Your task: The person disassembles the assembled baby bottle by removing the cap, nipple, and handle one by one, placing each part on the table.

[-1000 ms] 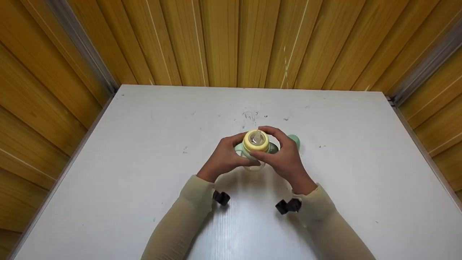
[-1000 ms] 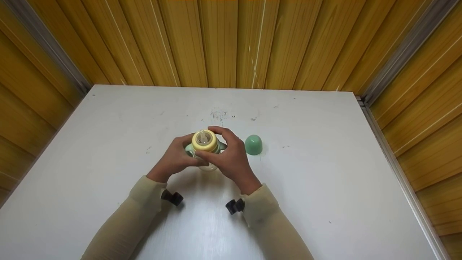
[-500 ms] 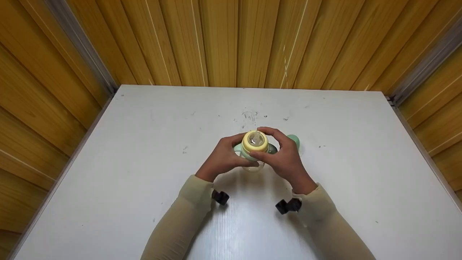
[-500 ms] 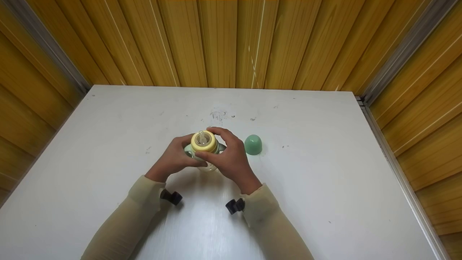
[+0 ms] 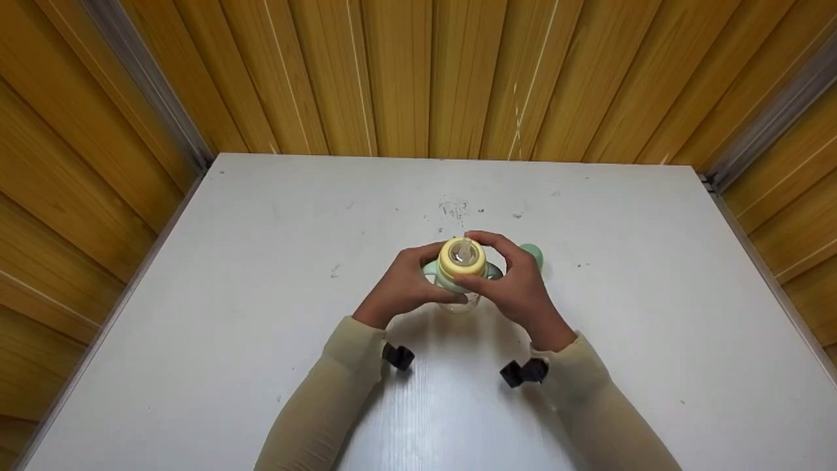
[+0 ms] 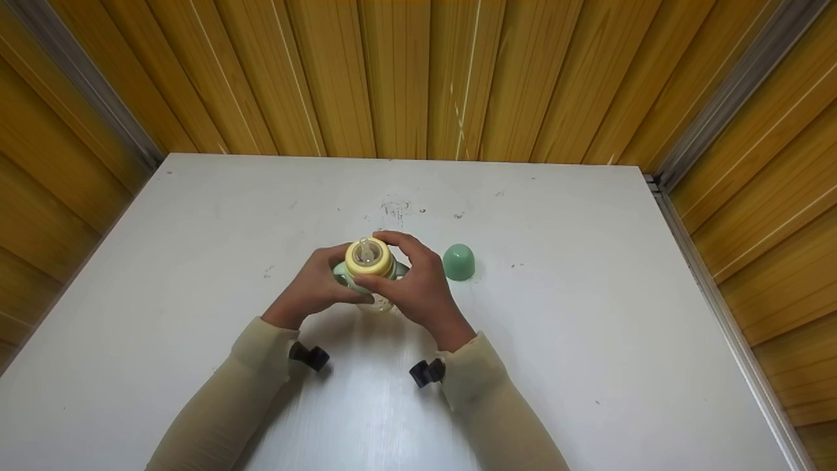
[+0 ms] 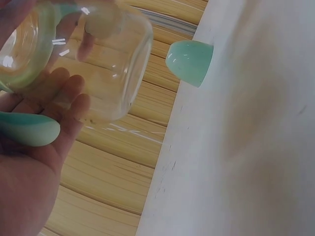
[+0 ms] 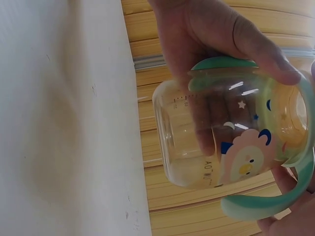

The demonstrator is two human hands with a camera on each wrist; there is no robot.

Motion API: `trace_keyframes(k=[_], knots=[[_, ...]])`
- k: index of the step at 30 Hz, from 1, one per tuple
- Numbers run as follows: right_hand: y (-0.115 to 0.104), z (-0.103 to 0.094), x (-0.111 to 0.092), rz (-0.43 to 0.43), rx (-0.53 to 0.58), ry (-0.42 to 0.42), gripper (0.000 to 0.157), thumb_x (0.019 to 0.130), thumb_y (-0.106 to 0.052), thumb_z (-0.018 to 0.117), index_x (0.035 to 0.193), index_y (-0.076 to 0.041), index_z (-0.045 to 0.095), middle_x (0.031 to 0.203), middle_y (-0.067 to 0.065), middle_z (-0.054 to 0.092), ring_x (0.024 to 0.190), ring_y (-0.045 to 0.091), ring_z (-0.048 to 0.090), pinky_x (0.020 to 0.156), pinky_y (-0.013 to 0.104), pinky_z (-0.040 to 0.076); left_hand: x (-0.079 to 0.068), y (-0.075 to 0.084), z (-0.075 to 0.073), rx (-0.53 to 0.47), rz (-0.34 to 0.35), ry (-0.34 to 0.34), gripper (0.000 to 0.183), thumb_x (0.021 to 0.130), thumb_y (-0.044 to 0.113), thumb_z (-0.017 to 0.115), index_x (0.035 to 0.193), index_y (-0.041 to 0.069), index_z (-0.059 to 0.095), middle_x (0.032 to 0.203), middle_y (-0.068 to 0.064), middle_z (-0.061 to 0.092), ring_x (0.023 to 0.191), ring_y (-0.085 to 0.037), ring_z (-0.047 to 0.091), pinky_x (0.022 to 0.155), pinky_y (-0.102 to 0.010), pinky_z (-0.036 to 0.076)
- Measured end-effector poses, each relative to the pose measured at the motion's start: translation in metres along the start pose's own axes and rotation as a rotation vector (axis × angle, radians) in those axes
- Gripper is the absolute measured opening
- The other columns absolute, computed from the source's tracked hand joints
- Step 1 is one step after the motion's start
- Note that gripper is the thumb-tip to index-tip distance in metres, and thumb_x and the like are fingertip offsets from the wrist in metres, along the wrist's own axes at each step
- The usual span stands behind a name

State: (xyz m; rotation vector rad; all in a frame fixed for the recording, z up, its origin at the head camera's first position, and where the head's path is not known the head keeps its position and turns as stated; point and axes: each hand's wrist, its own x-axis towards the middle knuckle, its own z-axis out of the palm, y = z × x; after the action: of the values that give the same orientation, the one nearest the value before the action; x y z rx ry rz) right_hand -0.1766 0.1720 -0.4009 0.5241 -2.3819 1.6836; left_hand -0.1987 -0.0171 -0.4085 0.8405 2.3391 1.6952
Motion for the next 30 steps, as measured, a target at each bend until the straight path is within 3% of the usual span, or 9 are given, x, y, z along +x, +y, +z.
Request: trace_keyframes(k=[9, 18, 26, 30], knots=[[0.005, -0.001, 0.001, -0.02, -0.003, -0.031, 0.06, 0.067, -0.03, 0.08, 0.121, -0.02, 0.056, 0.121, -0.005, 0.059, 0.122, 0.012, 0.045, 0.108, 0.048, 0.023, -0.001, 0.0, -0.001, -0.005, -0.001, -0.015, 0.065, 0.061, 0.025, 0.084, 0.12, 0.028, 0.057, 0.111, 0.011, 0.063, 0.095, -0.01, 0.057, 0.085, -0.036, 0.048], [0.006, -0.002, 0.002, -0.035, -0.002, -0.059, 0.059, 0.07, -0.026, 0.078, 0.124, -0.027, 0.053, 0.125, -0.005, 0.056, 0.125, 0.013, 0.043, 0.108, 0.048, 0.024, -0.001, 0.002, -0.001, -0.009, 0.001, -0.004, 0.066, 0.061, 0.025, 0.084, 0.121, 0.029, 0.056, 0.112, 0.011, 0.062, 0.096, -0.01, 0.057, 0.085, -0.033, 0.048], [-0.02, -0.003, -0.003, -0.026, -0.007, -0.051, 0.063, 0.072, -0.018, 0.077, 0.129, -0.013, 0.05, 0.129, 0.005, 0.053, 0.125, 0.022, 0.041, 0.106, 0.049, 0.025, 0.0, 0.0, 0.002, 0.011, -0.003, 0.037, 0.067, 0.06, 0.027, 0.084, 0.121, 0.032, 0.056, 0.111, 0.014, 0.062, 0.096, -0.008, 0.057, 0.085, -0.03, 0.047], [-0.028, -0.002, -0.003, -0.01, -0.048, -0.022, 0.063, 0.071, -0.021, 0.078, 0.127, -0.012, 0.051, 0.127, 0.005, 0.053, 0.122, 0.02, 0.043, 0.105, 0.048, 0.027, 0.003, -0.005, 0.006, 0.036, -0.003, 0.053, 0.068, 0.06, 0.03, 0.084, 0.121, 0.033, 0.055, 0.113, 0.015, 0.061, 0.097, -0.007, 0.056, 0.085, -0.03, 0.047]])
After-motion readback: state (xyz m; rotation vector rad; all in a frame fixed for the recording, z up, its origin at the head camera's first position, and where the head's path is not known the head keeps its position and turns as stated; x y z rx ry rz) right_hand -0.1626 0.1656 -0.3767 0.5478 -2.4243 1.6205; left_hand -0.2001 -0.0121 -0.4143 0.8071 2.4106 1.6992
